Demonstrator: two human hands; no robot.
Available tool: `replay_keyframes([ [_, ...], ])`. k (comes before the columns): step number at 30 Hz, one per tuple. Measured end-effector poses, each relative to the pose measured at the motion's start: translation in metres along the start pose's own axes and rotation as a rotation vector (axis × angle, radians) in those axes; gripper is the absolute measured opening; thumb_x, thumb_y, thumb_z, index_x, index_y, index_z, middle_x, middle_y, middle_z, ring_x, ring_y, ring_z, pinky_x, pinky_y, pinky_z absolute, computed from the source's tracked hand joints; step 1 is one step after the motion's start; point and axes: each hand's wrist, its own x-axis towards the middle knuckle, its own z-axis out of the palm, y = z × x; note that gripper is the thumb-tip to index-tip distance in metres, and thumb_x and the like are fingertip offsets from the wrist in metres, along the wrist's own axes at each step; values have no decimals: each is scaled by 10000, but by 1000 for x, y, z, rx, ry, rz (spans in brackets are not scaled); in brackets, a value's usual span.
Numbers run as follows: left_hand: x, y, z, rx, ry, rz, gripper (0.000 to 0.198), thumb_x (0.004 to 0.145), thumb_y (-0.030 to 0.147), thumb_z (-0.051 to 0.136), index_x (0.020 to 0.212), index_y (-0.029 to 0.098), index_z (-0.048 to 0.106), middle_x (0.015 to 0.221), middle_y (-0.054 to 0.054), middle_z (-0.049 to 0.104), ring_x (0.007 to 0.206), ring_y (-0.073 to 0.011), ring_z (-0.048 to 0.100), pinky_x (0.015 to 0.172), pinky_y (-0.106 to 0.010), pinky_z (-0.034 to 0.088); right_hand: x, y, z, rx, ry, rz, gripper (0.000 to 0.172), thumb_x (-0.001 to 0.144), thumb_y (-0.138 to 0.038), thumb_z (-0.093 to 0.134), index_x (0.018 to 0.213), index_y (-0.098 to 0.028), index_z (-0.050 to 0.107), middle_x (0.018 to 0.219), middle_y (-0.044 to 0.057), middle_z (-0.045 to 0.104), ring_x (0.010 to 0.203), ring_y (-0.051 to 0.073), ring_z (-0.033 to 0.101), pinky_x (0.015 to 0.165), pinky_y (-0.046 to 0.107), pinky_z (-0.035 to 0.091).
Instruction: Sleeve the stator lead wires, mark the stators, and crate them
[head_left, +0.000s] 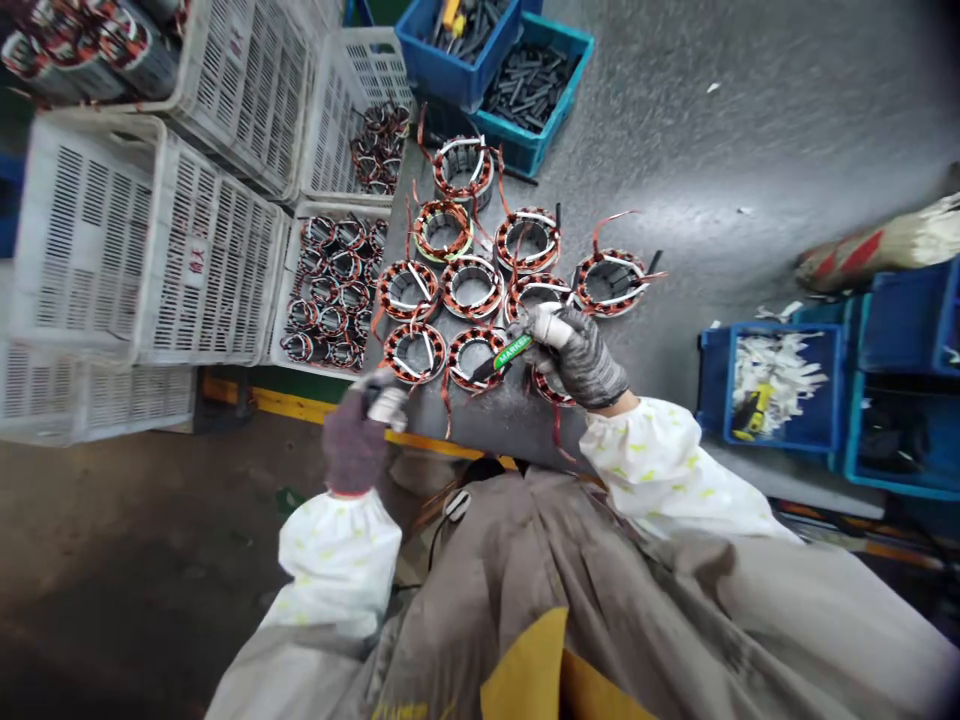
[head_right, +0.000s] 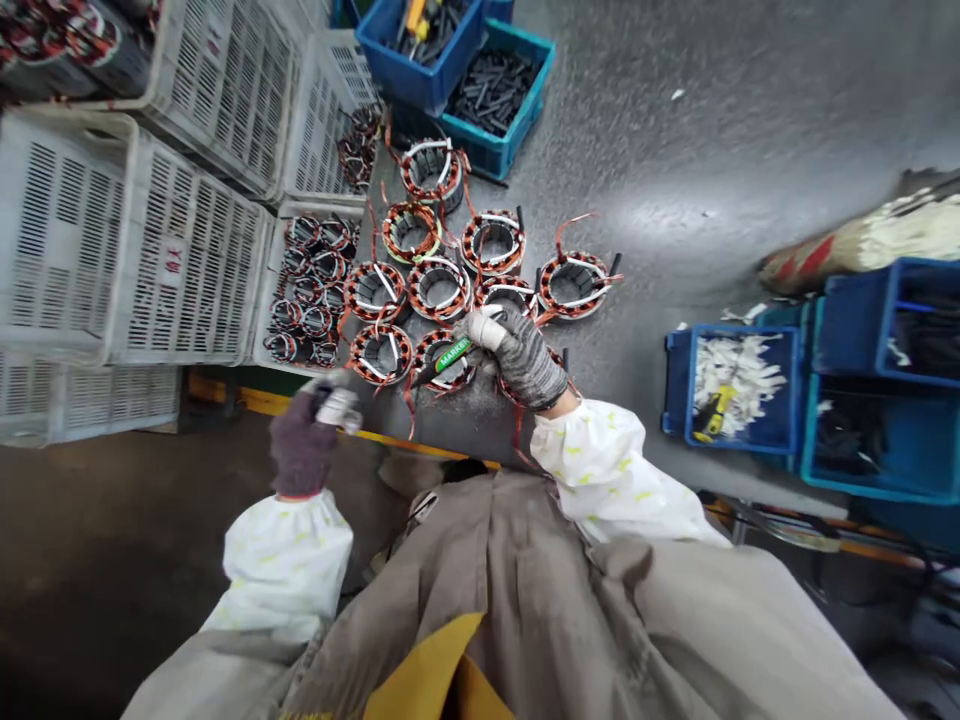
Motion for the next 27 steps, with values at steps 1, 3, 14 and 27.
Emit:
replay_keyframes([
  [1,-15,22,-2,22,-83,96,455,985,585,746,1348,312,770,1081,-53,826,1042,-308,798,975,-460,658,-9,-1,-5,-7,-2,3,510,943,-757,626,899,-257,716,711,8,645,569,170,584,540,314,516],
  [3,-38,66,0,93,-218,302,474,887,596,863,1285,342,820,1159,-61,833,1200,-357,763,1117,-505,608,-24,-5,-13,-1,-5,-14,491,940,-737,642,901,-256,730,708,7,660,545,160,566,516,306,496],
  [14,-77,149,12,317,-94,801,427,1038,605,714,1249,258,847,1073,-115,841,1161,-340,773,1031,-494,624,-54,-8,-56,319,93,-168,447,780,-654,858,837,-223,752,612,-30,639,445,110,529,389,212,388],
  [27,-74,134,5,-502,-710,161,669,1027,820,520,812,224,734,566,-28,624,494,-181,592,564,-339,543,-58,5,24,474,24,-153,487,843,-698,797,861,-217,727,659,-24,662,496,117,529,443,232,449],
])
